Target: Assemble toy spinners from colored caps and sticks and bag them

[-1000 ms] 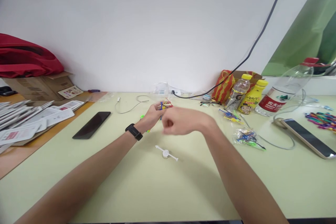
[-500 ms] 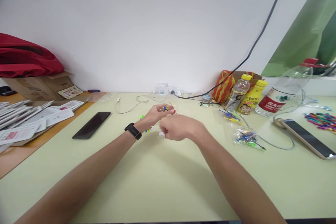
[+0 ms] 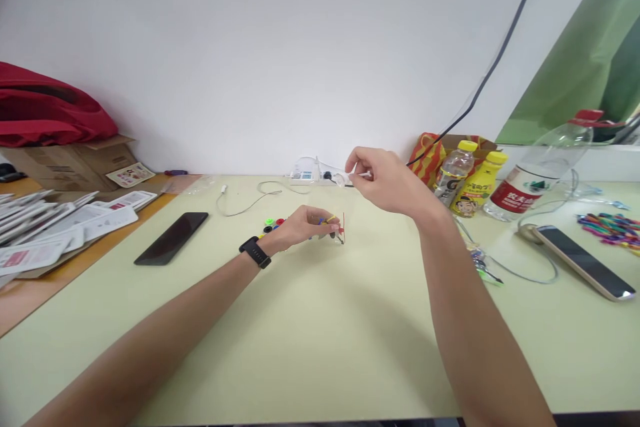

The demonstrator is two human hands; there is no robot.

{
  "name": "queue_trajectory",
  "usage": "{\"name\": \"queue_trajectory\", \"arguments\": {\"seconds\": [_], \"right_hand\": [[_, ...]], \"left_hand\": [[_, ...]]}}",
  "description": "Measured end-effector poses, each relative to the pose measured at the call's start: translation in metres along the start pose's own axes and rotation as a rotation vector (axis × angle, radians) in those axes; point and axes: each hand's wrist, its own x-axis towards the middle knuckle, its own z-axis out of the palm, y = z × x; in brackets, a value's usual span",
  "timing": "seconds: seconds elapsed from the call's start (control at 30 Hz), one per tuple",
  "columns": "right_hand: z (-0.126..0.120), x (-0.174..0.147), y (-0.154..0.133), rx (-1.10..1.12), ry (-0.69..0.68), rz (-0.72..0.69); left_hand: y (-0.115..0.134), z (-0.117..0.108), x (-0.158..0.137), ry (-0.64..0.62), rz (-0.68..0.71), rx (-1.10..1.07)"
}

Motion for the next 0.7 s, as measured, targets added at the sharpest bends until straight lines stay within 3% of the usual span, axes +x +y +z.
{"name": "queue_trajectory", "arguments": {"seconds": [0.3,0.5,0.7], "right_hand": [[0.007,0.005,0.001,0.006,-0.151,-0.031],[0.015,0.008,0.002,0.004,-0.107,-0.01],[0.016,0.008,0.004,0.022,-0.072,0.003]], "left_hand": [[-0.002,0.002,-0.003,-0.084,-0.038,0.022],[-0.011,0.003,0.001,-0.045,-0.067,0.018],[-0.011,0.005,0.002,-0.133,-0.052,0.01]]}}
